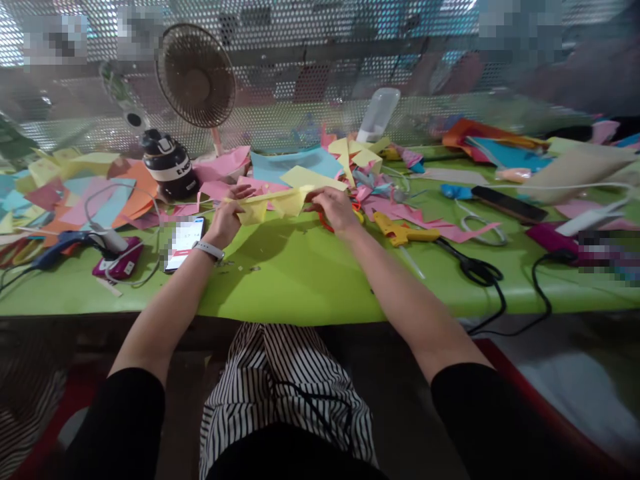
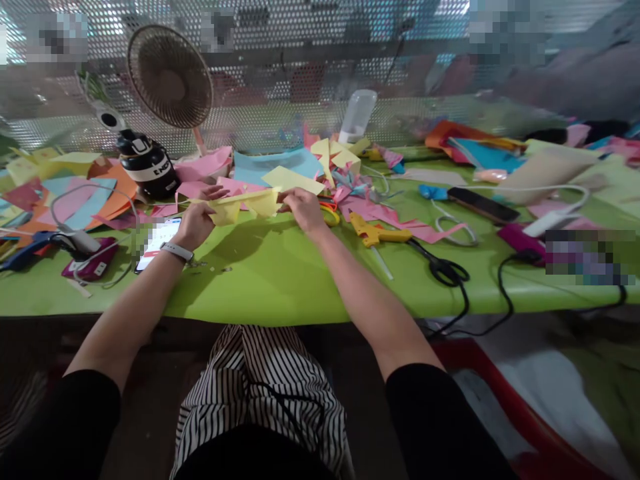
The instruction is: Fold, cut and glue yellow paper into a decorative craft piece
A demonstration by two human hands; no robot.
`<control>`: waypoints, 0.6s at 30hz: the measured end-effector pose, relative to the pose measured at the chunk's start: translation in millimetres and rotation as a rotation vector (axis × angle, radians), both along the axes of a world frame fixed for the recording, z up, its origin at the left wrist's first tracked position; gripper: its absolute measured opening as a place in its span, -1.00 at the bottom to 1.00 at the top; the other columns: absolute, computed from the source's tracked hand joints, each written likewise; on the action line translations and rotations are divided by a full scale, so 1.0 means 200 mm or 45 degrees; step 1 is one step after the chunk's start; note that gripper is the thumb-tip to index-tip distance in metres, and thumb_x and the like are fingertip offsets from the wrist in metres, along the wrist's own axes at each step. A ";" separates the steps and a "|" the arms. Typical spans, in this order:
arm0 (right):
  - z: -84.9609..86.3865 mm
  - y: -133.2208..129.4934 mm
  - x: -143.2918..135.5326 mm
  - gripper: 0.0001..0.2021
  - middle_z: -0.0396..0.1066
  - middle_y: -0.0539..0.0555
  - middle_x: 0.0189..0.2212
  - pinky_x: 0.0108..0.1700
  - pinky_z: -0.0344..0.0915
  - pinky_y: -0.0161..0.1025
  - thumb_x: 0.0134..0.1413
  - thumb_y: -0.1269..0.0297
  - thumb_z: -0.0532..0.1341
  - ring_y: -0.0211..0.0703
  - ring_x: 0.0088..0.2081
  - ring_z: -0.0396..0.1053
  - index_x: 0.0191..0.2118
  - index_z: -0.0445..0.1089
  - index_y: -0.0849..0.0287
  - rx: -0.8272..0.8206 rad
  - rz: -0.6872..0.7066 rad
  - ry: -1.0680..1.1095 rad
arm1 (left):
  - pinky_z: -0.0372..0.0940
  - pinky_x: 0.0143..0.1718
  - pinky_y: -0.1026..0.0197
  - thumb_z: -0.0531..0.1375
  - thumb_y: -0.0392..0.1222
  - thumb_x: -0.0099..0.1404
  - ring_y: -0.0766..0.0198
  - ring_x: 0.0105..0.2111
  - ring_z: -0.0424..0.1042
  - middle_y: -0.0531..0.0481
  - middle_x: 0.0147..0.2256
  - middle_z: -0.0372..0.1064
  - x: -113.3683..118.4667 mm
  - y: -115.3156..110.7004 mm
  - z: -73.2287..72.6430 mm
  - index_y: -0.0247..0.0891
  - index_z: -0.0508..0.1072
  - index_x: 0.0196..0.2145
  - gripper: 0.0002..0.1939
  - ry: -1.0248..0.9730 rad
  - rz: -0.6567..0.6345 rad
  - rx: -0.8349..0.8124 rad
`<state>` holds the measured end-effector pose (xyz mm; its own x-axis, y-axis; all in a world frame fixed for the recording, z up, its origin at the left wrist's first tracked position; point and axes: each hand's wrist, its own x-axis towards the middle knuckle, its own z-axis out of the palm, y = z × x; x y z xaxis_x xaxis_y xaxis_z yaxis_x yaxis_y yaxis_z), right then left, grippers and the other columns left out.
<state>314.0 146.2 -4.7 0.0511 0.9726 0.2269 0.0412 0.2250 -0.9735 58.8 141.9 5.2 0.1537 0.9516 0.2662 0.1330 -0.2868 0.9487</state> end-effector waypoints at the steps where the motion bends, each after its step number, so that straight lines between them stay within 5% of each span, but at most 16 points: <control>1: -0.01 0.00 0.00 -0.87 0.49 0.00 -0.42 -0.16 0.48 -0.18 0.08 0.21 0.23 -0.20 -0.36 0.49 -0.38 0.43 0.16 -0.008 -0.040 0.012 | 0.33 0.13 -0.15 -0.01 -0.28 -0.02 -0.02 0.27 0.25 -0.17 0.19 0.36 0.00 0.00 0.00 -0.25 0.24 0.22 -0.23 -0.001 -0.012 -0.007; 6: -0.04 0.01 0.00 -0.73 0.49 0.01 -0.38 -0.25 0.43 -0.22 0.19 0.02 0.23 -0.20 -0.39 0.48 -0.32 0.41 0.14 -0.163 -0.021 -0.097 | 0.34 0.14 -0.11 0.00 -0.30 -0.06 0.02 0.27 0.26 -0.15 0.19 0.36 0.00 -0.02 0.00 -0.26 0.29 0.17 -0.24 -0.120 -0.090 -0.070; 11: -0.08 0.02 -0.01 -0.82 0.48 -0.02 -0.36 -0.23 0.43 -0.19 0.07 0.27 0.36 -0.20 -0.40 0.49 -0.20 0.43 0.15 -0.199 0.129 -0.222 | 0.35 0.12 -0.12 0.01 -0.31 -0.02 0.00 0.16 0.37 -0.17 0.10 0.44 0.02 -0.04 -0.01 -0.30 0.38 0.08 -0.36 -0.238 -0.176 -0.092; 18: -0.09 0.04 0.00 -0.92 0.46 -0.03 -0.46 -0.22 0.44 -0.15 0.03 0.33 0.35 -0.17 -0.44 0.45 -0.36 0.44 0.18 -0.013 0.032 -0.273 | 0.44 -0.04 0.02 0.13 -0.30 0.00 0.08 -0.08 0.49 -0.12 -0.06 0.51 -0.01 -0.03 -0.03 -0.26 0.48 -0.23 -0.67 -0.176 -0.197 -0.223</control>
